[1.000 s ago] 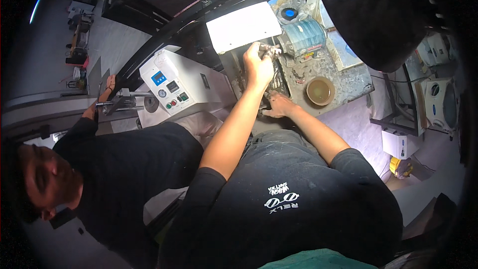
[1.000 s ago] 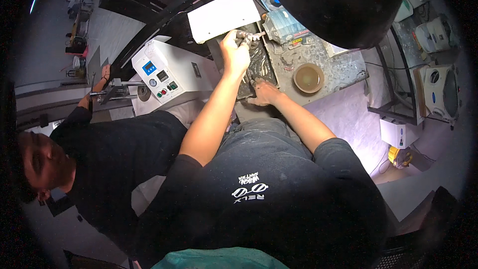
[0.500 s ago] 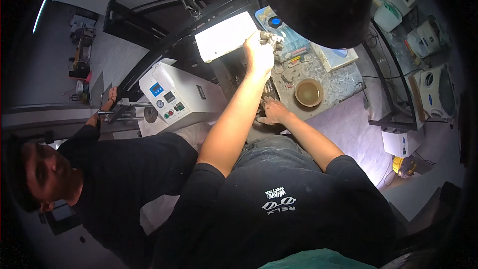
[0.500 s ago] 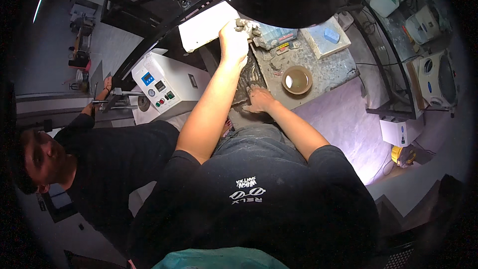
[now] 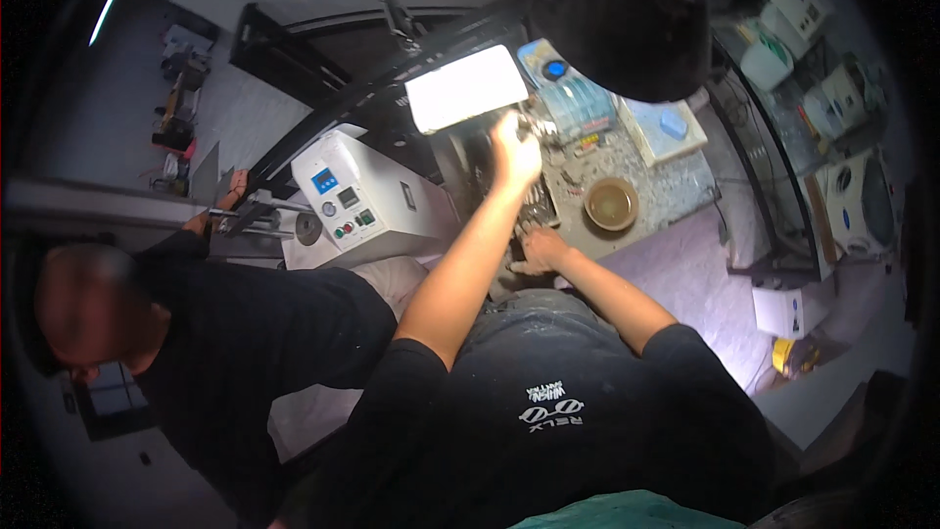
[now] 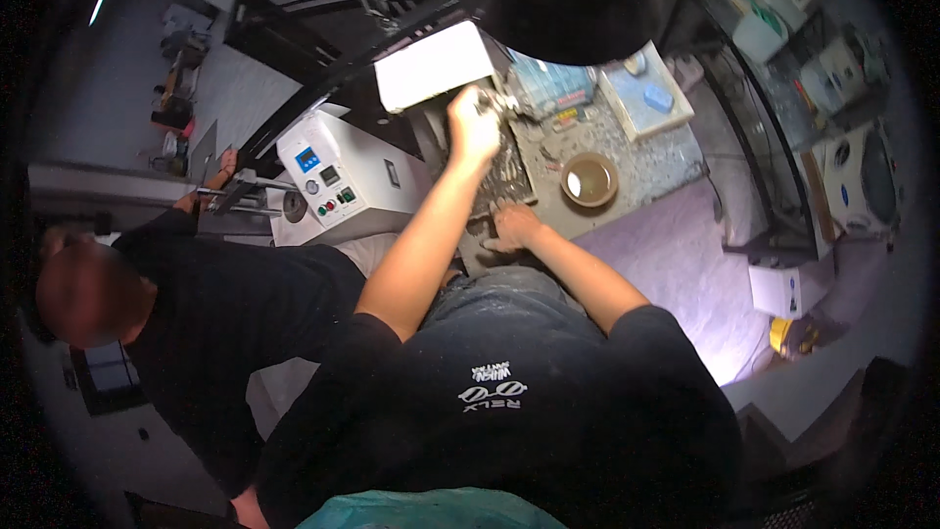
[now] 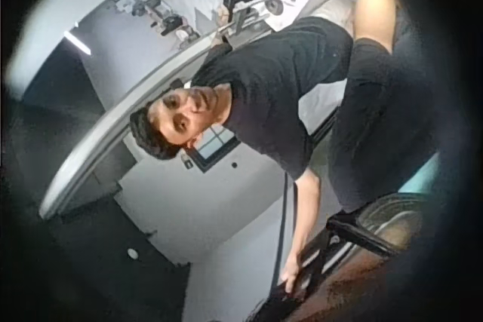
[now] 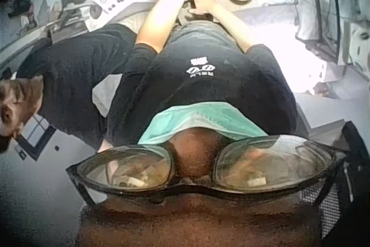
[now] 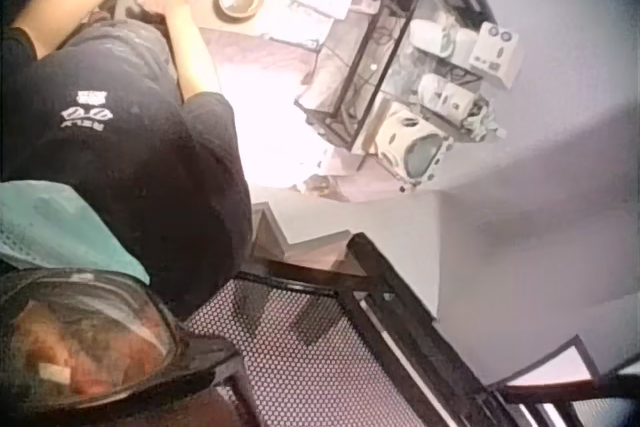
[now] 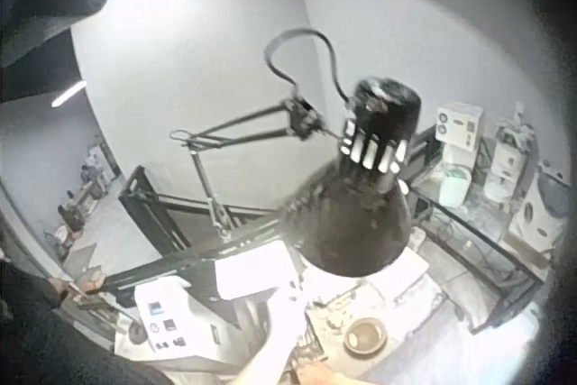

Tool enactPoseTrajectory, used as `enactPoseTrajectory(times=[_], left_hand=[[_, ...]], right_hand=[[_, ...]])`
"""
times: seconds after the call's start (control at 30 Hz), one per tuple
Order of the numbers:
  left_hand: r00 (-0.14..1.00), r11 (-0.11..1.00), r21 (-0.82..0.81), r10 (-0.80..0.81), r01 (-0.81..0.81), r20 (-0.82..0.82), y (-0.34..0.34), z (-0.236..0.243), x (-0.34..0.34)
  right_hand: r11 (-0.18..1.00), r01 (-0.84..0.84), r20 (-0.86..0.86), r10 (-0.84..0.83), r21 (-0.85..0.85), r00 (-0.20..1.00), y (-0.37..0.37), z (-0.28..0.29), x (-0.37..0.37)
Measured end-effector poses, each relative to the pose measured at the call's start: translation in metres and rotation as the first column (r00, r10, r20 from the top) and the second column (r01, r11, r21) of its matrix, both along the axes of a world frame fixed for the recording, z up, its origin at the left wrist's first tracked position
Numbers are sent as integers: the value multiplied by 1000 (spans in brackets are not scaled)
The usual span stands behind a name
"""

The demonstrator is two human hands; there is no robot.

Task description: The person holds a dental prosthesis against a rotating polishing wheel at a laboratory bench, moving the piece to apply the wheel to different surfaces.

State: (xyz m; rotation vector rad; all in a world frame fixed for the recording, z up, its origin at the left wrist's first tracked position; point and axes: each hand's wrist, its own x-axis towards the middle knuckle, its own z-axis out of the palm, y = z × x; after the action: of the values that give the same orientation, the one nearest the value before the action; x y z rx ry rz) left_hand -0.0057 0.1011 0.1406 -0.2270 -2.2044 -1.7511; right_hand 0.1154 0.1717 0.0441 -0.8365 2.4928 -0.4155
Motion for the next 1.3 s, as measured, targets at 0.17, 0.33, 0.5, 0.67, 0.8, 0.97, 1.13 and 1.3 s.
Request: enactPoseTrajectory(times=[0.17, 0.33, 0.5, 0.67, 0.8, 0.97, 1.13, 1.3], left_hand=[[893, 995, -35, 96, -90, 440, -7, -80, 39], [844, 958, -125, 287, -259, 453, -45, -122, 57], [892, 960, -119, 281, -255, 353, -46, -101, 69], [872, 942, 12, 307, -337, 383, -39, -77, 85], [865, 930, 8, 338, -367, 371, -46, -78, 97], [857, 898, 35, 408, -439, 314, -59, -109, 112], [867, 933, -107, 359, -343, 346, -44, -102, 121], [927, 964, 55, 232, -259, 293, -29, -101, 111]], right_hand=[[1000, 18, -59, -17, 15, 998, 20, -32, 14], [994, -41, -72, 48, 98, 996, 7, -4, 20], [998, 67, -53, -66, 21, 996, 9, -2, 32], [994, 94, 26, -92, -61, 995, 18, 1, 36], [942, 112, -28, -127, -317, 991, 21, 2, 33], [777, 202, -262, -427, -597, 866, 17, 16, 18], [723, 168, -219, -409, -670, 886, 32, 8, -6], [724, 205, -157, -399, -659, 903, 50, 8, -26]])
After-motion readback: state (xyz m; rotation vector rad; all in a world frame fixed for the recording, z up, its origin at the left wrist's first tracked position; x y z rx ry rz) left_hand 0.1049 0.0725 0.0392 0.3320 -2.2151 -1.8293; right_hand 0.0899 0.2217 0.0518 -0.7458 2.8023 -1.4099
